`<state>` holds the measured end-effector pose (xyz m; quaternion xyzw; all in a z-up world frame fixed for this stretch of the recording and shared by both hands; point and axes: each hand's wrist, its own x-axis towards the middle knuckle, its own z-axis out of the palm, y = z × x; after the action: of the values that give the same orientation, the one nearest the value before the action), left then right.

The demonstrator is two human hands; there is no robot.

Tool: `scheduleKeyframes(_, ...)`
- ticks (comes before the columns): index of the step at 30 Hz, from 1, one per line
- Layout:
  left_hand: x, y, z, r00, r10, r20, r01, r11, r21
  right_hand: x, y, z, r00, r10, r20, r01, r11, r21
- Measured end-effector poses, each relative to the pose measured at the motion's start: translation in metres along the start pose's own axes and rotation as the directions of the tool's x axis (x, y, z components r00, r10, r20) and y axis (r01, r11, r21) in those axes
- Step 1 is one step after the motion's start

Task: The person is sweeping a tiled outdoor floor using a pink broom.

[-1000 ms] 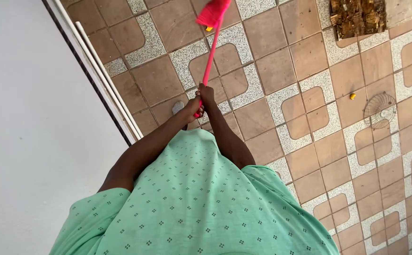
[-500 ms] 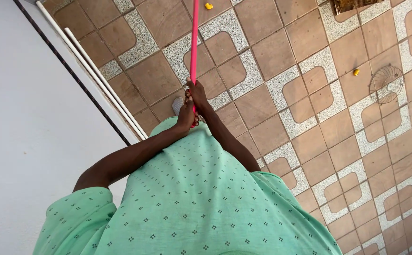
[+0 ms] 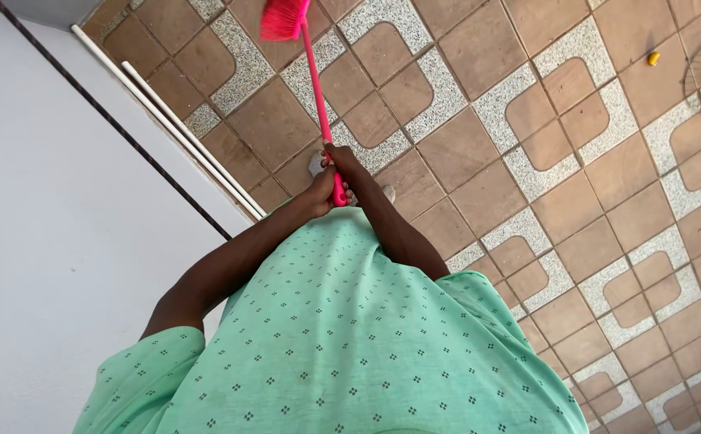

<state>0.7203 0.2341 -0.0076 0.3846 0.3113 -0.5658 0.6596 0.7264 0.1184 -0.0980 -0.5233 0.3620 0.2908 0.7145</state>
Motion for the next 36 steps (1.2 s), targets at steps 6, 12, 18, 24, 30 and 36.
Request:
scheduleKeyframes(6, -0.052, -0.045, 0.024, 0.973, -0.181, 0.146, 0.164, 0.979, 0.123, -0.121, 0.000, -0.010, 0.972, -0.074, -0.222, 0.111, 0.981, 0.159)
scheduleKeyframes(12, -0.124, -0.052, 0.091, 0.913, -0.287, 0.289, 0.263, 0.957, 0.119, -0.211, -0.038, -0.026, 0.989, -0.006, -0.148, 0.043, 0.967, 0.249)
scheduleKeyframes(18, -0.097, -0.103, 0.135, 0.972, -0.131, 0.197, 0.163, 0.974, -0.157, -0.195, -0.012, -0.084, 0.988, -0.086, 0.132, 0.060, 0.980, 0.187)
scheduleKeyframes(24, -0.032, -0.171, 0.163, 0.982, -0.150, 0.113, 0.178, 0.937, -0.302, -0.199, 0.046, -0.153, 0.978, -0.156, 0.139, 0.153, 0.988, 0.031)
scheduleKeyframes(30, 0.022, -0.239, 0.194, 0.895, -0.390, 0.217, 0.407, 0.912, -0.040, -0.222, 0.132, -0.244, 0.994, -0.093, -0.059, 0.100, 0.987, 0.130)
scheduleKeyframes(36, 0.037, -0.257, 0.239, 0.897, -0.364, 0.252, 0.313, 0.924, 0.219, -0.258, 0.142, -0.292, 0.923, -0.171, -0.344, 0.263, 0.934, 0.242)
